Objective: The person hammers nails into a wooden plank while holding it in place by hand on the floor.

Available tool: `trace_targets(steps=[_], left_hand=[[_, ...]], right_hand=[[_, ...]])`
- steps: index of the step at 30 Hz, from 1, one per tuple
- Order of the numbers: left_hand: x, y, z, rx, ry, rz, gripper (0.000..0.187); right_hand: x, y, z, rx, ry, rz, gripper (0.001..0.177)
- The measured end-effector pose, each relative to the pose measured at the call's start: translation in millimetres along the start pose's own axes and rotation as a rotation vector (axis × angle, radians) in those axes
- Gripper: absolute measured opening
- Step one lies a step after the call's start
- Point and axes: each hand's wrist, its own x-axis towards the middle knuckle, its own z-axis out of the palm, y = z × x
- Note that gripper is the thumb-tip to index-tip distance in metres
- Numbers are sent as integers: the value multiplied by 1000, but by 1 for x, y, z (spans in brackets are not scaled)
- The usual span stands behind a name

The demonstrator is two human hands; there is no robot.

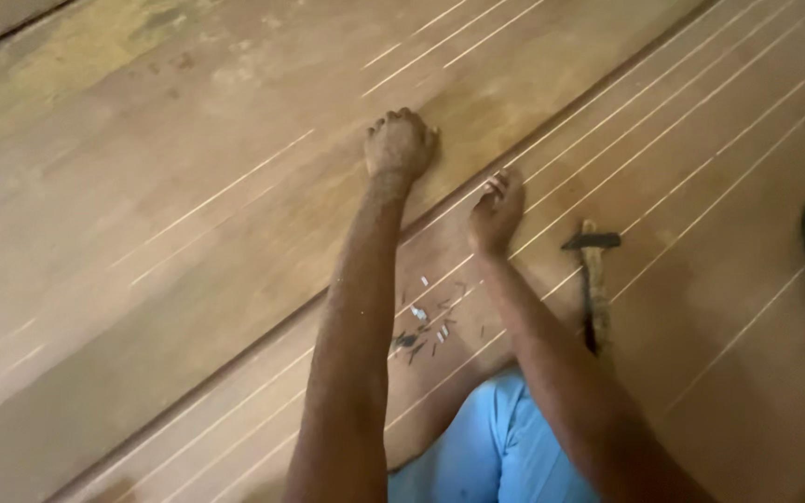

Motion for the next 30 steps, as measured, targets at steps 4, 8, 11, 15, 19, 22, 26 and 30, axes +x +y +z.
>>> trace_targets(steps=[4, 8, 11, 15, 19, 22, 26, 30], left_hand=[[44, -8, 15, 39, 69, 145, 53], [33, 0, -15, -129, -100, -134, 57], [21, 14, -47, -183, -171, -240, 56], [16, 19, -58, -249, -155, -272, 55], [22, 14, -47, -227, -96, -268, 53], [25, 6, -43, -319, -105, -239, 55], [30, 0, -42, -245, -42, -239, 57], [33, 1, -37, -258, -65, -267, 56]], right_hand=[[-2, -1, 6, -601, -205, -332, 65], [-11, -13, 5, -632, -298, -196, 78], [-7, -22, 7, -623, -331, -177, 80], [-10, -29, 9, -596, -292, -179, 76], [-8, -32, 9, -660, -314, -170, 77], [-8, -32, 8, -679, -328, -131, 77], [-10, -38, 10, -678, -305, -135, 78], [-8, -38, 10, -768, -315, -141, 81]])
